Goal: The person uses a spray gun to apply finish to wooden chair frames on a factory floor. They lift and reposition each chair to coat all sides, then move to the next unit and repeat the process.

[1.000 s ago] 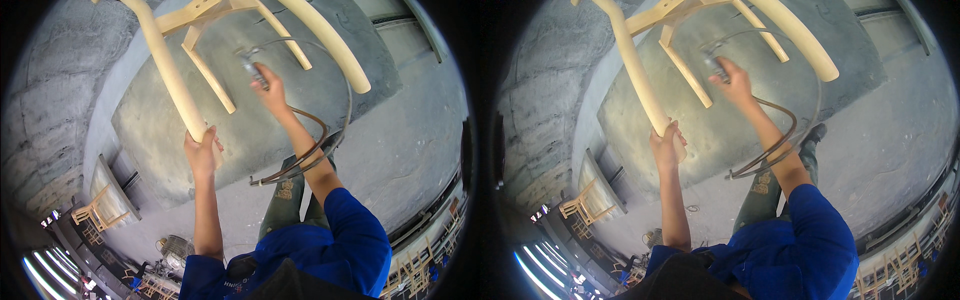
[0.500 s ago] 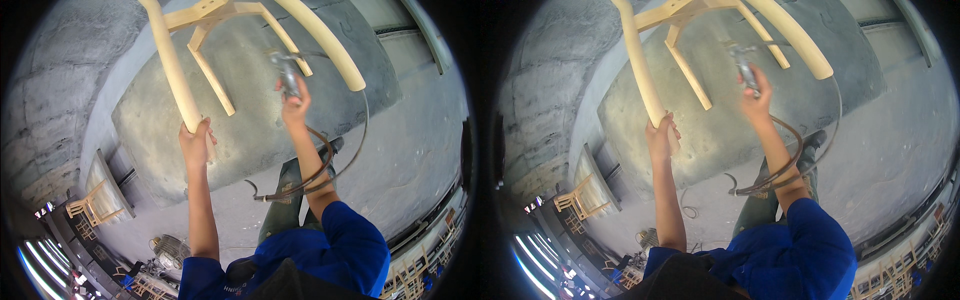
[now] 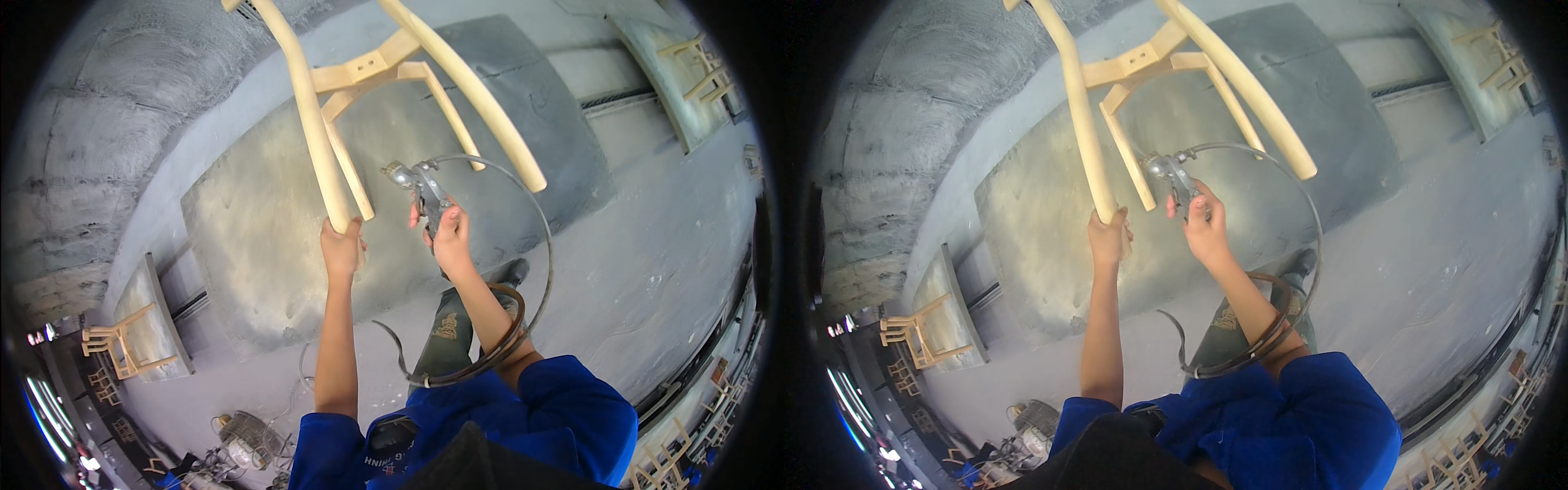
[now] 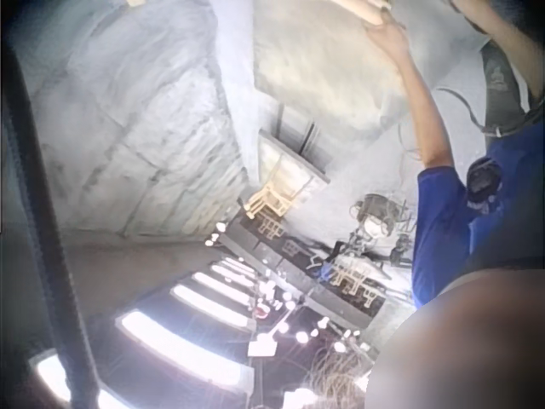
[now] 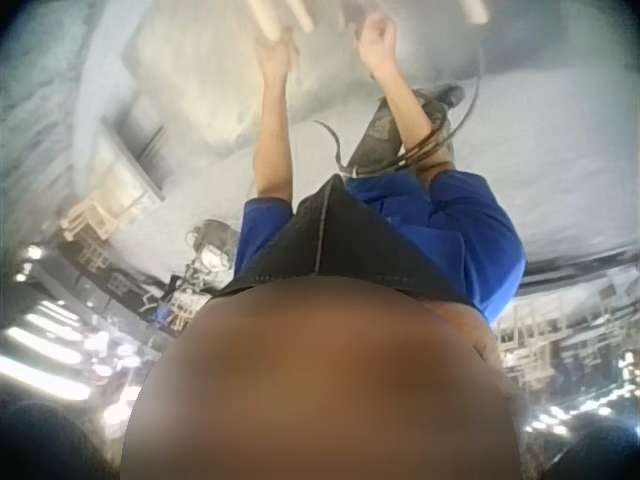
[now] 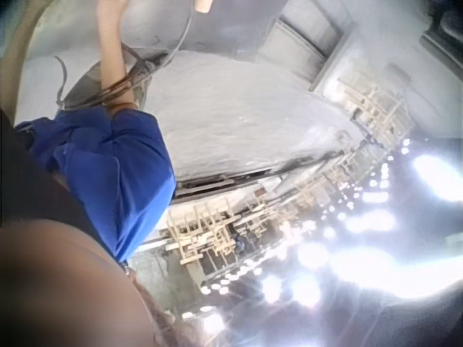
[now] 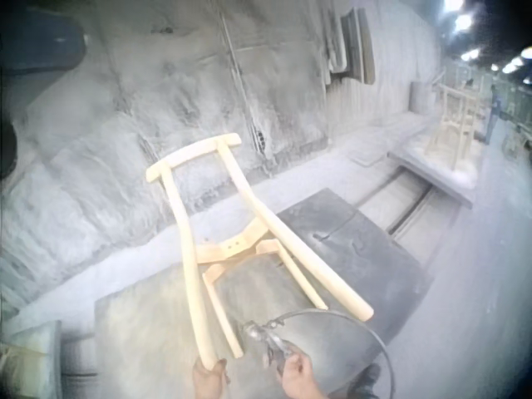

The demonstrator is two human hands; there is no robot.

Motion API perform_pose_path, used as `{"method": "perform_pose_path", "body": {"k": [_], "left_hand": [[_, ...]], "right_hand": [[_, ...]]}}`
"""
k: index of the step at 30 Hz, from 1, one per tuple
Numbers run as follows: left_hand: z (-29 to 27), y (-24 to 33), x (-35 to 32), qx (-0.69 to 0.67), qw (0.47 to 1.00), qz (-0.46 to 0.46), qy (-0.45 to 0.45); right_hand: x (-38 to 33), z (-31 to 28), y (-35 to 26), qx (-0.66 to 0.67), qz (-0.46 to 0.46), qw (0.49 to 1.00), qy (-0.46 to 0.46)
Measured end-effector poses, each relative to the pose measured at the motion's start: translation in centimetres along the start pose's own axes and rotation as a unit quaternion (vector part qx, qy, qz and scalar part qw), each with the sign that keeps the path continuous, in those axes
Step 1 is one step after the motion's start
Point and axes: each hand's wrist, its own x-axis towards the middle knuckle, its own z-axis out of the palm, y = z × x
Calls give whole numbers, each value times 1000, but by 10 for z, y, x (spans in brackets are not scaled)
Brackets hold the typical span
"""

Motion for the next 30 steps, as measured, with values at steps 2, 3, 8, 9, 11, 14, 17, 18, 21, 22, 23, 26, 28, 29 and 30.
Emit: {"method": "perform_pose_path", "body": {"k": [2,3,8,9,11,14,17,18,21,22,23,26,28,29,30], "left_hand": [[-3,-8,-14,-8,1000,10,4],[-4,-13,-21,-15,1000,16,8],[-6,-45,-58,-43,998,39,21],[-5,-52,-64,-35,998,40,29],[-6,-68,-79,-23,998,50,34],[-7,-91,-96,-16,996,73,37],[-7,-107,-110,-10,995,81,49],[-6,-110,-113,-15,994,93,50],[-5,-115,-122,-45,994,84,59],[-5,-116,-124,-60,995,52,61],[-5,-116,-126,-57,993,76,64],[-8,-120,-129,-49,994,78,65],[-9,-127,-129,-53,993,81,62],[-9,-132,-129,-29,995,74,67],[-11,-138,-129,-14,995,72,72]], "right_hand": [[-7,-1,-19,-58,-20,996,58],[-12,-5,-26,-85,-30,992,87],[-51,-30,-62,-161,-79,972,153],[-54,-30,-68,-181,-95,966,157],[-62,-22,-77,-157,-63,981,90],[-62,-3,-93,-91,-2,996,-22],[-55,6,-109,-55,34,997,-29],[-52,7,-113,-40,23,999,-25],[-56,-10,-128,-127,16,990,52],[-58,-19,-133,-150,-12,987,55],[-62,-28,-139,-174,-30,982,65],[-78,-45,-150,-211,-69,971,88],[-89,-51,-157,-213,-96,968,90],[-93,-51,-160,-211,-111,968,78],[-92,-48,-162,-207,-150,965,59]]}}
